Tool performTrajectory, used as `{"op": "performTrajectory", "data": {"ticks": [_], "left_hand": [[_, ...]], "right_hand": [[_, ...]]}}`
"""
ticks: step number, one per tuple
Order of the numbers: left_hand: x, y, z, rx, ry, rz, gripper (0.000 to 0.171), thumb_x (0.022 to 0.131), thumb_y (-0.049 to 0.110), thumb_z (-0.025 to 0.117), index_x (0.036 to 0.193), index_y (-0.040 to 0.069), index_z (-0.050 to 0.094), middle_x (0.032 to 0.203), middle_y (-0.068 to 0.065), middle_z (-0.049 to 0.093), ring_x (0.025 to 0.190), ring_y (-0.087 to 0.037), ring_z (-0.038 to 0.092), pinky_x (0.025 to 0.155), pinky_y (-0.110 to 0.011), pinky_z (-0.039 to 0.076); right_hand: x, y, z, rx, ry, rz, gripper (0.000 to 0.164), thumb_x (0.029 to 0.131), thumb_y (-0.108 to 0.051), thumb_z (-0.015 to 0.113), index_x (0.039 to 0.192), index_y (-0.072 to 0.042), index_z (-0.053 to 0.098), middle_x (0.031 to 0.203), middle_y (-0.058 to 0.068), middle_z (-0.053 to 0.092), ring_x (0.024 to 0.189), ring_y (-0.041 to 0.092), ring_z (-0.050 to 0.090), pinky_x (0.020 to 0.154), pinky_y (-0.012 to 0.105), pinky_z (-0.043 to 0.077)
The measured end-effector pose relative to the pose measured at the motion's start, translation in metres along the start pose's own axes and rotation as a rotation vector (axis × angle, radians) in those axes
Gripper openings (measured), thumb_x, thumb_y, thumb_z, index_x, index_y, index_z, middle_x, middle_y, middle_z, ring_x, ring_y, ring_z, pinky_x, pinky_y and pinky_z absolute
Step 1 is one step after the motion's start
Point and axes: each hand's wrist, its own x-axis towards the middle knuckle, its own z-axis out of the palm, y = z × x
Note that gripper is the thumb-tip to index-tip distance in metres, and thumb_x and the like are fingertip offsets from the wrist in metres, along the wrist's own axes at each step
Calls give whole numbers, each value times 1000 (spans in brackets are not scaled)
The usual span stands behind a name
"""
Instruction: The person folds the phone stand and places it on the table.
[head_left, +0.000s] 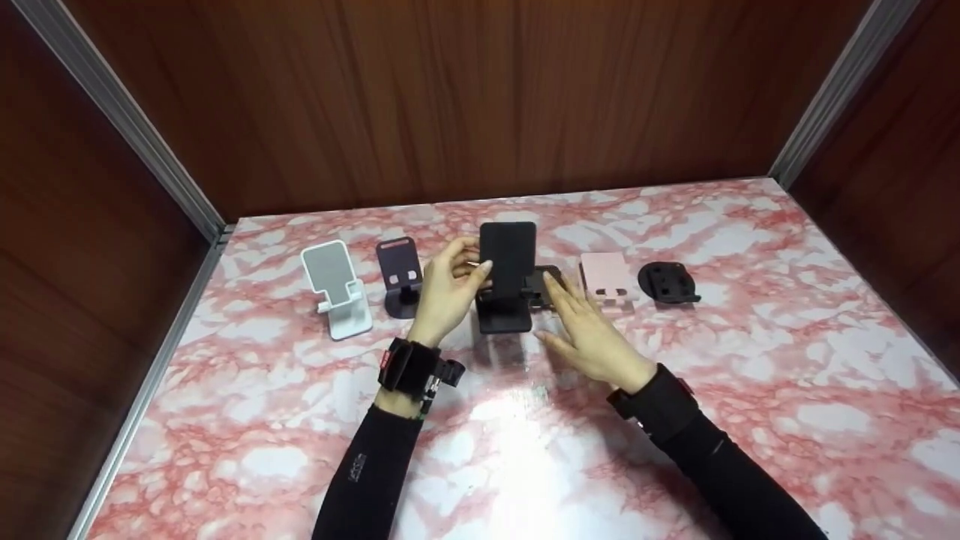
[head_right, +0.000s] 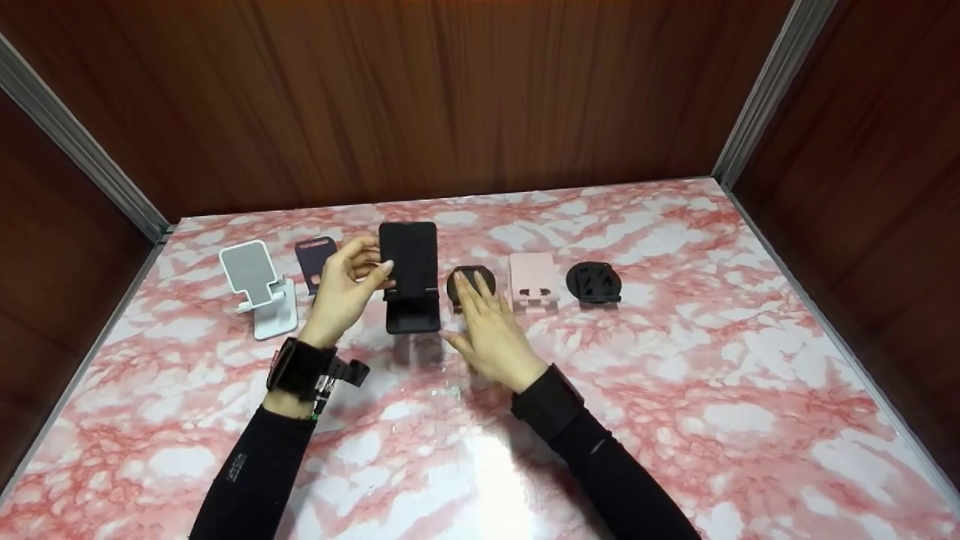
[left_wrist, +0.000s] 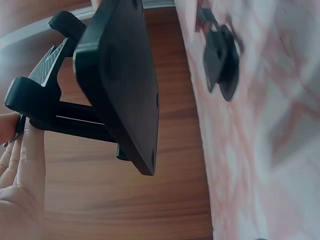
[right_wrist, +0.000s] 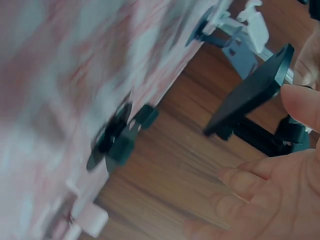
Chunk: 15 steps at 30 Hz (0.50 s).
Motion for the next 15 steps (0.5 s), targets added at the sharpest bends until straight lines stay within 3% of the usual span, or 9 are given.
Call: {"op": "performTrajectory", "data": {"ticks": [7,11,15], "left_hand": [[-10,13,5,20,-33,56,24,91,-3,65,114,-8,58,95,-22,66,80,-17,67,72,-30,63],[-12,16,7,-9,-48,40,25,90,-4,65,114,-8,57,94,-22,66,79,-18,68,72,-32,63],[-12,15,7,-43,-69,7,25,90,-4,66,114,-8,56,93,-19,66,80,-18,69,73,-33,63]], "right_hand": [[1,3,-5,311,-126,73,71,103,-35,51,158,-8,14,161,22,20,148,39,26,121,56,25],[3,5,-5,620,-200,154,72,103,-34,51,157,-2,16,158,25,30,145,36,33,120,51,31],[3,8,-1,950,-238,252,71,103,-22,53,155,5,13,143,25,51,129,31,55,112,48,43]]}}
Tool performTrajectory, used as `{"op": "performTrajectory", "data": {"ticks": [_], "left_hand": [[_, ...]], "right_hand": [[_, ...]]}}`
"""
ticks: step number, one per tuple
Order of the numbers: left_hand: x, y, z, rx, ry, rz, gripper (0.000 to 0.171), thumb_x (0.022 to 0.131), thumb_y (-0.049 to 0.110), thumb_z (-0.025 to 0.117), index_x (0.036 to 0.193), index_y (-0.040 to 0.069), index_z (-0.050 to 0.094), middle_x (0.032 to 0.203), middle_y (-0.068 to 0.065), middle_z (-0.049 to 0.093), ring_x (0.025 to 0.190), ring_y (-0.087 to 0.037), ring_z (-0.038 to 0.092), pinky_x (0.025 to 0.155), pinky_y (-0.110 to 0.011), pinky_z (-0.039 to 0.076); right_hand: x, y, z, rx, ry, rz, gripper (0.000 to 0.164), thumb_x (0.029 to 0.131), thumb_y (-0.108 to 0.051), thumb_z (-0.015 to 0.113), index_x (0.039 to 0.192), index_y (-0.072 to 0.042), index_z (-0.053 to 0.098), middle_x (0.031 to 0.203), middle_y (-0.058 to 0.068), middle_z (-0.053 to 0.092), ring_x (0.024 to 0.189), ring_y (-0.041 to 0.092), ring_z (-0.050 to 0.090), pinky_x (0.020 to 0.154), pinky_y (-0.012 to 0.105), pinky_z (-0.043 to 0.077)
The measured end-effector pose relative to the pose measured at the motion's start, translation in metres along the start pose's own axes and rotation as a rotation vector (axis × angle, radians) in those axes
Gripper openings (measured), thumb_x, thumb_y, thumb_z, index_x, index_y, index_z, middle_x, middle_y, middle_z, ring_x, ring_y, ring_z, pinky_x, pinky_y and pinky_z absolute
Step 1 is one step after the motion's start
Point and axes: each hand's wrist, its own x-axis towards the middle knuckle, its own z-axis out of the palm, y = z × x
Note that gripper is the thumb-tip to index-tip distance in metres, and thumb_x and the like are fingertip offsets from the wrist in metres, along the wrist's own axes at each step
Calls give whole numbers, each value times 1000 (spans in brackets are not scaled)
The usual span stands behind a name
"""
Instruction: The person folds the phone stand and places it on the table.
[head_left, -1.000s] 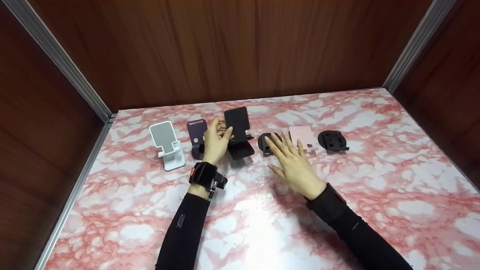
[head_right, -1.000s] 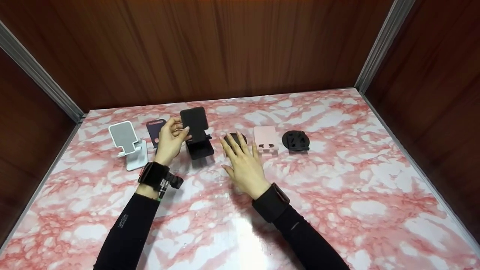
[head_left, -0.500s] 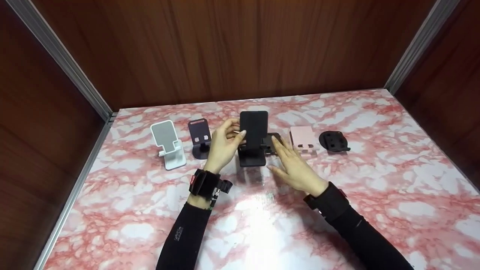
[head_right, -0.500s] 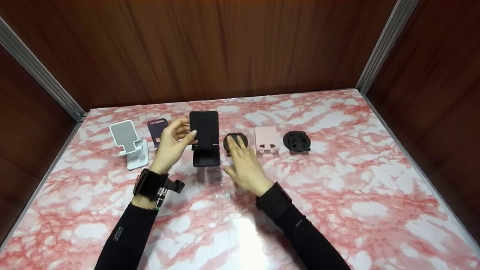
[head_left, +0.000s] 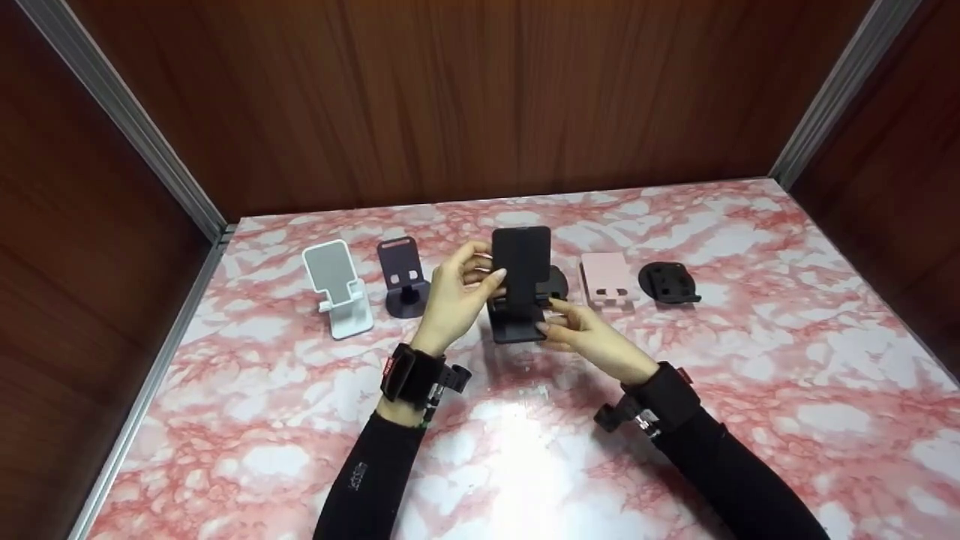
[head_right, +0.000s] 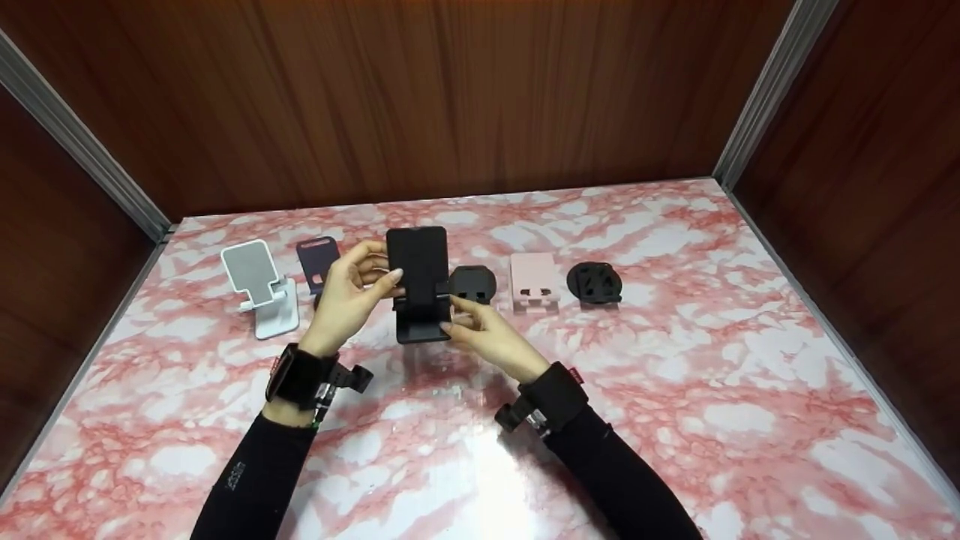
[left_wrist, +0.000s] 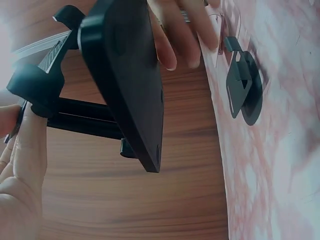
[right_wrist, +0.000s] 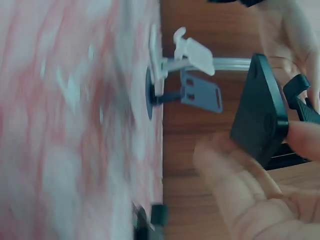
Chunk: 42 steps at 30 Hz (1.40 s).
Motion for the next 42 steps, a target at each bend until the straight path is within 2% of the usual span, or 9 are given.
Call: {"op": "performTrajectory", "data": {"ticks": [2,4,6,8,12,20,28,34,42], "left_hand": [[1,-2,-1,-3,-6,-3,25,90,-3,66,112,-8,57,94,-20,67,82,-19,70,74,-33,63],[2,-4,-3,41,6,15,25,88,-2,69,110,-7,59,96,-19,68,85,-20,70,78,-33,63],[3,-5,-5,81,20,25,26,87,1,72,108,-6,62,98,-19,69,88,-20,69,81,-33,62],[5,-6,-8,121,35,27,26,84,2,75,107,-6,64,98,-18,70,89,-19,68,83,-32,60],[7,-4,-11,136,31,14,26,82,2,77,104,-5,65,93,-17,69,85,-16,67,83,-33,61],[8,-3,-10,245,21,58,23,82,5,79,98,-3,66,89,-14,70,82,-18,66,76,-25,60],[9,-6,-6,340,42,86,22,82,7,79,98,-1,65,88,-13,69,82,-19,66,74,-23,60],[12,-10,-2,398,51,194,21,83,7,78,95,-3,64,87,-14,70,82,-23,69,74,-25,60],[14,-14,1,481,78,329,17,85,7,75,94,0,63,88,-11,70,85,-21,69,76,-24,60]], "right_hand": [[1,2,-1,144,-15,7,69,102,-14,52,155,5,12,129,20,63,113,27,67,106,48,49],[1,4,-1,254,-22,12,68,102,-8,51,155,6,10,117,13,70,99,22,72,101,45,53],[2,4,-1,330,-30,12,69,101,-5,52,155,7,9,108,7,73,92,19,74,98,41,55],[1,3,0,359,-24,18,71,100,-3,52,154,8,6,103,4,74,89,16,74,96,37,57],[1,2,2,362,0,31,73,100,-2,52,154,10,4,102,3,74,89,17,74,96,37,57],[1,5,1,319,26,35,74,99,-3,54,153,11,6,98,3,74,87,16,74,94,36,57],[1,4,0,276,66,40,72,99,-2,53,153,10,8,110,8,71,92,18,74,98,39,55],[1,4,-2,254,61,30,72,99,-4,54,153,10,9,99,7,71,93,19,74,99,40,54],[0,2,-1,281,63,26,71,98,-3,55,154,7,13,111,16,70,93,20,74,92,31,58]]}}
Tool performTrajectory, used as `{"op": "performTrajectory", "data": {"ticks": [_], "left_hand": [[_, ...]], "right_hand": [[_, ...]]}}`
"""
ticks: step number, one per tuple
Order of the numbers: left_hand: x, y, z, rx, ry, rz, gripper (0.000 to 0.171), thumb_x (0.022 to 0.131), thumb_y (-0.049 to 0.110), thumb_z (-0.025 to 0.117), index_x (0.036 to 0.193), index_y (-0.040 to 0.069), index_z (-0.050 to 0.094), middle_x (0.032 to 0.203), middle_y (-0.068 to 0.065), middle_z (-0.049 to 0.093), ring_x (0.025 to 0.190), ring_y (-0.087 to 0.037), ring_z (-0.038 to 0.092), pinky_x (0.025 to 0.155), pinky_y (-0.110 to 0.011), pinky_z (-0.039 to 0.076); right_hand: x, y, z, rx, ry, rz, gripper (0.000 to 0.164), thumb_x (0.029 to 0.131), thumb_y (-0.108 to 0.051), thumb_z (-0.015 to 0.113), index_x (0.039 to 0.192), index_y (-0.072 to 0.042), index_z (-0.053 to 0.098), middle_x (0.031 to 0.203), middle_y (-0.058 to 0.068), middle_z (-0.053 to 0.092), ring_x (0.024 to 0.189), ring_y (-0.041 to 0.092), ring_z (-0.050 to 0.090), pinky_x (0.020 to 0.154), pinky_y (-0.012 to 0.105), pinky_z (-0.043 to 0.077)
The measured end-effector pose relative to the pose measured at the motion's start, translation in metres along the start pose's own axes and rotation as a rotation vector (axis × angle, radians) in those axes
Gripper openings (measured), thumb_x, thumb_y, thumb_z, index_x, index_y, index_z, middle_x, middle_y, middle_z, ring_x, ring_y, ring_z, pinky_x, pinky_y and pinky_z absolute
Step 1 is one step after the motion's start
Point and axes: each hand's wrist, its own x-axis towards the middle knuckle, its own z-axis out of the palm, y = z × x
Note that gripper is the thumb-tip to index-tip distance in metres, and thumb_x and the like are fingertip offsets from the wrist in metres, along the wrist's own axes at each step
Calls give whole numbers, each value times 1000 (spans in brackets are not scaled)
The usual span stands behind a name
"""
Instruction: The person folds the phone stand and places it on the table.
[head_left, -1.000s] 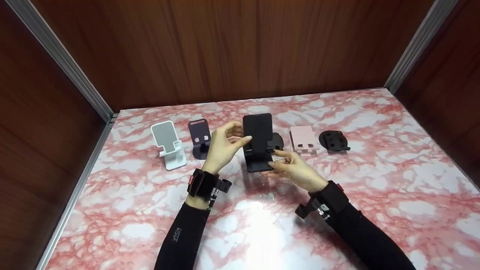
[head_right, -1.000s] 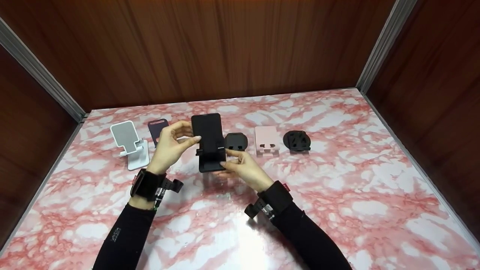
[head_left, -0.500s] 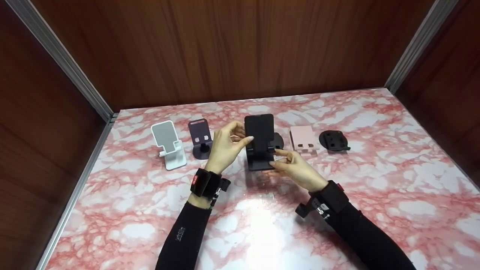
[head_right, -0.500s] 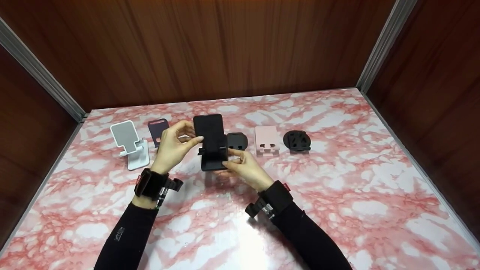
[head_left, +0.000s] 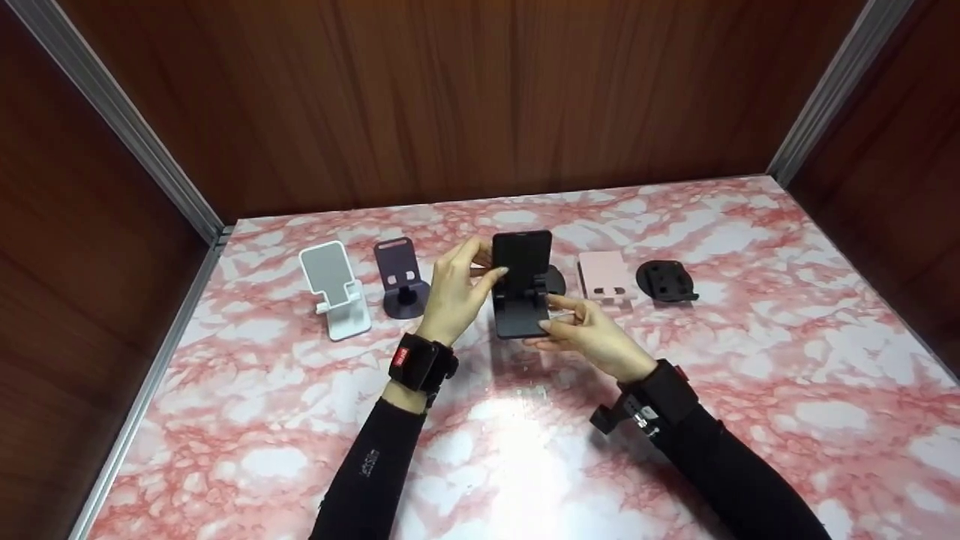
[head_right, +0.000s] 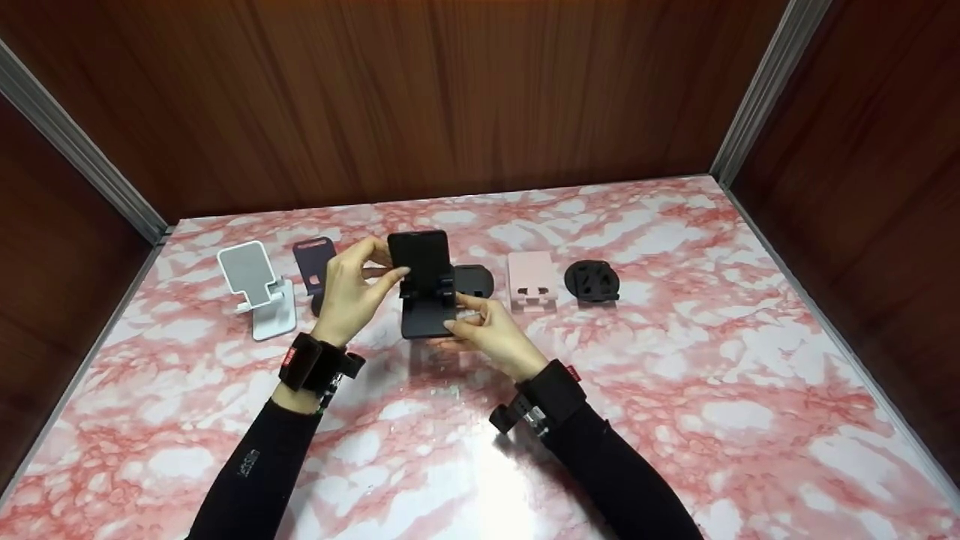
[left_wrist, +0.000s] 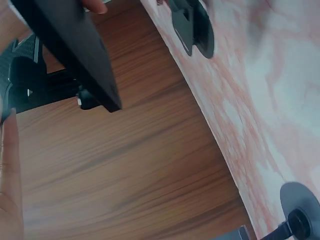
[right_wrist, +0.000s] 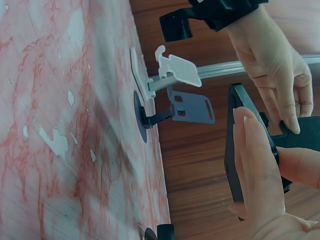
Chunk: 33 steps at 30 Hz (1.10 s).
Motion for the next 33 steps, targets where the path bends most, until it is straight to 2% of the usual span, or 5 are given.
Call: {"op": "performTrajectory", "data": {"ticks": [6,13,21,28,33], "left_hand": [[-2,-5,1,58,15,65,17,86,4,74,89,-1,58,85,-12,65,86,-22,68,78,-20,59],[-3,-12,0,200,36,137,20,86,8,74,87,0,55,84,-11,63,84,-23,69,77,-29,60],[-3,-13,1,287,34,233,20,88,10,72,88,2,54,84,-9,62,81,-23,64,73,-33,56],[-5,-11,4,315,40,345,17,87,5,72,88,2,55,84,-8,61,81,-21,63,75,-32,56],[-8,-14,9,397,74,450,17,83,-1,72,84,4,56,84,-7,63,82,-22,64,74,-32,56]], "right_hand": [[0,1,1,-11,-15,-22,69,98,0,54,154,6,15,123,26,64,93,21,74,92,34,58],[0,3,4,-62,-3,-19,69,97,-1,56,154,5,17,96,5,74,87,17,74,90,35,59],[0,3,3,-28,-3,-18,69,97,0,55,155,5,16,89,3,71,82,15,73,88,33,60],[-3,-1,-1,39,-35,5,68,99,0,51,156,3,13,113,11,71,92,18,74,93,35,58],[-3,-6,-3,76,-44,8,69,100,-1,51,155,4,11,129,18,63,97,18,73,92,30,58]]}}
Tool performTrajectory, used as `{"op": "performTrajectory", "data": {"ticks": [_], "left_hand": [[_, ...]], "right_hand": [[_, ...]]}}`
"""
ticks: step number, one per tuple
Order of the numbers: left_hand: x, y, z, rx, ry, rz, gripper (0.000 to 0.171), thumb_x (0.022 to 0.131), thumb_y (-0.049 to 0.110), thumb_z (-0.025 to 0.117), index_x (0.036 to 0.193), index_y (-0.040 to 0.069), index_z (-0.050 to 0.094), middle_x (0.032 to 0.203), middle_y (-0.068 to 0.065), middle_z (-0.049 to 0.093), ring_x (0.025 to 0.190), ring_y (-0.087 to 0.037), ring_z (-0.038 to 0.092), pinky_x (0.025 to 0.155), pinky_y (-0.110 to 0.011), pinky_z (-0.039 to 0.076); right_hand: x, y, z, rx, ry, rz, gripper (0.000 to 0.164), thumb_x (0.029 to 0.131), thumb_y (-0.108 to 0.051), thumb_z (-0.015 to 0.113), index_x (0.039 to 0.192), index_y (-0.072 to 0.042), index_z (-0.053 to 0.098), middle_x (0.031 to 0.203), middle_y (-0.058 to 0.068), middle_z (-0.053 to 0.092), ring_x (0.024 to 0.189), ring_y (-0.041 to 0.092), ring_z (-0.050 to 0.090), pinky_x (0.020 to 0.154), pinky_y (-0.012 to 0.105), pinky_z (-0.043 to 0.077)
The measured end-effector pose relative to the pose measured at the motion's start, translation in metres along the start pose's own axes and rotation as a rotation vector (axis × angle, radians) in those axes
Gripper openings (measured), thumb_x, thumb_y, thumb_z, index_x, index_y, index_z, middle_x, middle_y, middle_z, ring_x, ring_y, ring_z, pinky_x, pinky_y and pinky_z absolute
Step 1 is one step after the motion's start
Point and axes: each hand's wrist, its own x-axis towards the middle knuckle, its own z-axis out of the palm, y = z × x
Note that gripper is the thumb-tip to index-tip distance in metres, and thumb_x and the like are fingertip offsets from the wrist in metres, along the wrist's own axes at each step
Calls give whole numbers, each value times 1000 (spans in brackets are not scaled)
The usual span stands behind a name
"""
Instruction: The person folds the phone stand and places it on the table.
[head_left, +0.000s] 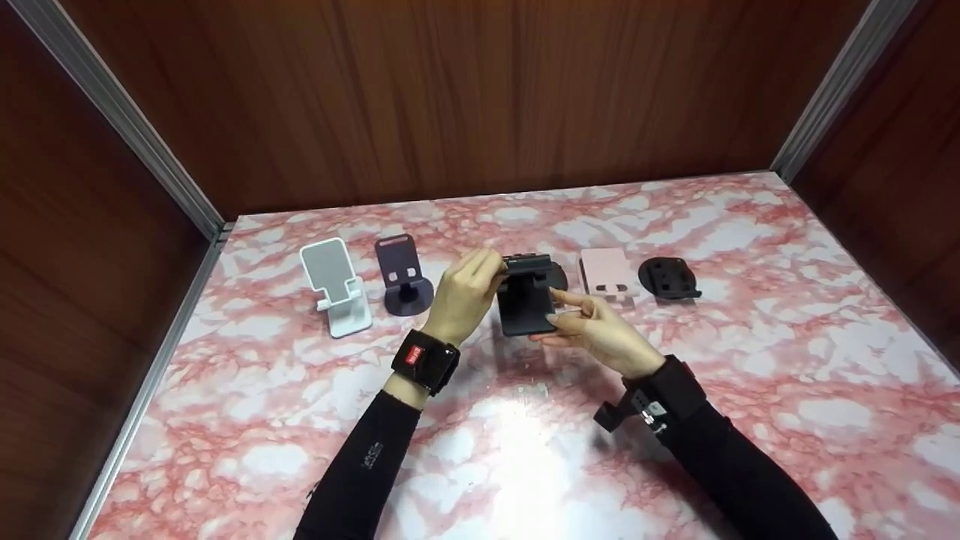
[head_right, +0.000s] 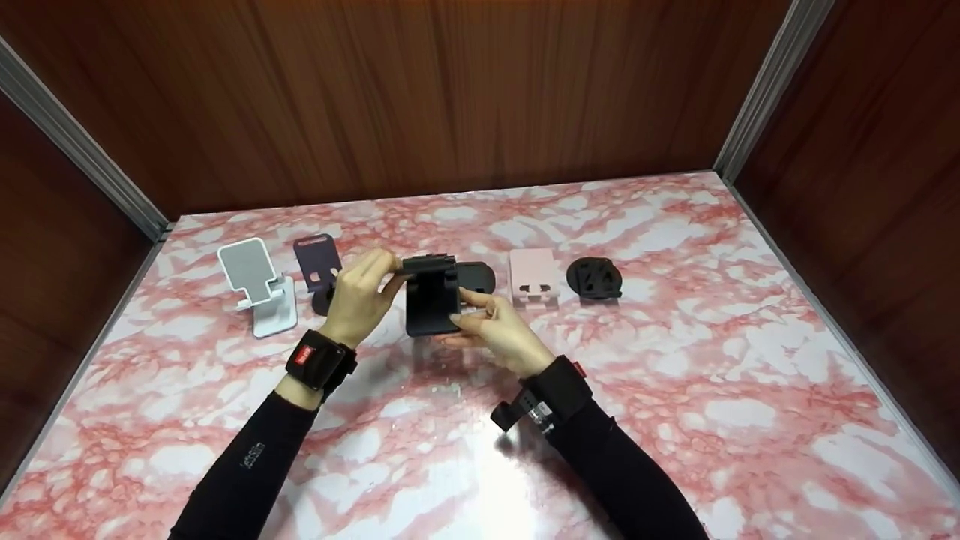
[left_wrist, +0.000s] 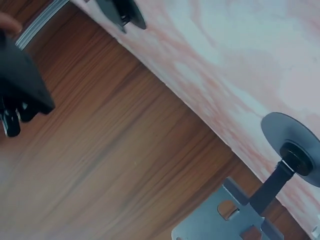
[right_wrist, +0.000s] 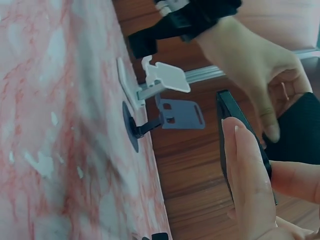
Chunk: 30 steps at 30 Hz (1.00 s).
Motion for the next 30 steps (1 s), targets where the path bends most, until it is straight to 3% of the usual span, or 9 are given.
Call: {"op": "performTrajectory", "data": {"ticks": [3,6,9,12,18,22,27,30], "left_hand": [[-4,-2,4,48,16,39,17,81,-4,72,83,4,57,84,-6,64,82,-21,66,73,-31,57],[-8,-4,5,65,6,54,16,81,-5,70,83,4,57,83,-5,64,82,-20,66,74,-31,58],[-10,-6,4,81,-14,82,12,84,-4,66,83,4,57,82,-5,64,80,-20,65,73,-29,58],[-12,-6,3,100,-21,128,9,86,-3,63,83,4,57,82,-5,64,77,-19,64,70,-28,59],[-13,-4,1,107,-18,173,12,86,-4,63,81,5,57,78,-3,63,71,-16,61,63,-24,58],[-16,-5,1,97,-13,174,12,86,-3,65,82,4,57,79,-3,64,71,-17,61,64,-24,58],[-21,-7,0,14,-15,126,10,85,-2,69,84,3,60,83,-5,67,78,-19,65,72,-26,59],[-23,-9,-3,-82,-46,69,12,83,-3,71,89,3,63,89,-6,69,86,-21,68,80,-28,59]], "right_hand": [[1,-2,0,40,-9,11,67,101,-3,50,155,6,11,129,17,64,98,18,73,93,29,57],[1,-2,0,74,-38,33,63,107,-21,43,154,7,13,126,18,66,100,21,72,97,33,56],[1,-2,1,96,-56,66,73,107,-46,30,154,6,13,122,17,68,102,23,72,103,40,52],[0,-2,2,105,-53,92,86,103,-59,28,155,6,5,120,15,69,104,24,71,108,44,48],[1,-2,3,83,-31,114,90,101,-56,41,155,6,4,114,13,71,102,24,71,111,50,44],[1,-1,3,75,-62,136,85,103,-54,38,156,4,4,116,12,69,102,23,70,112,51,42],[2,1,6,106,-98,149,76,105,-50,35,156,0,9,120,12,67,101,23,69,107,47,49],[3,2,8,121,-104,153,75,104,-50,36,155,0,12,121,12,66,103,26,68,106,47,49]]}}
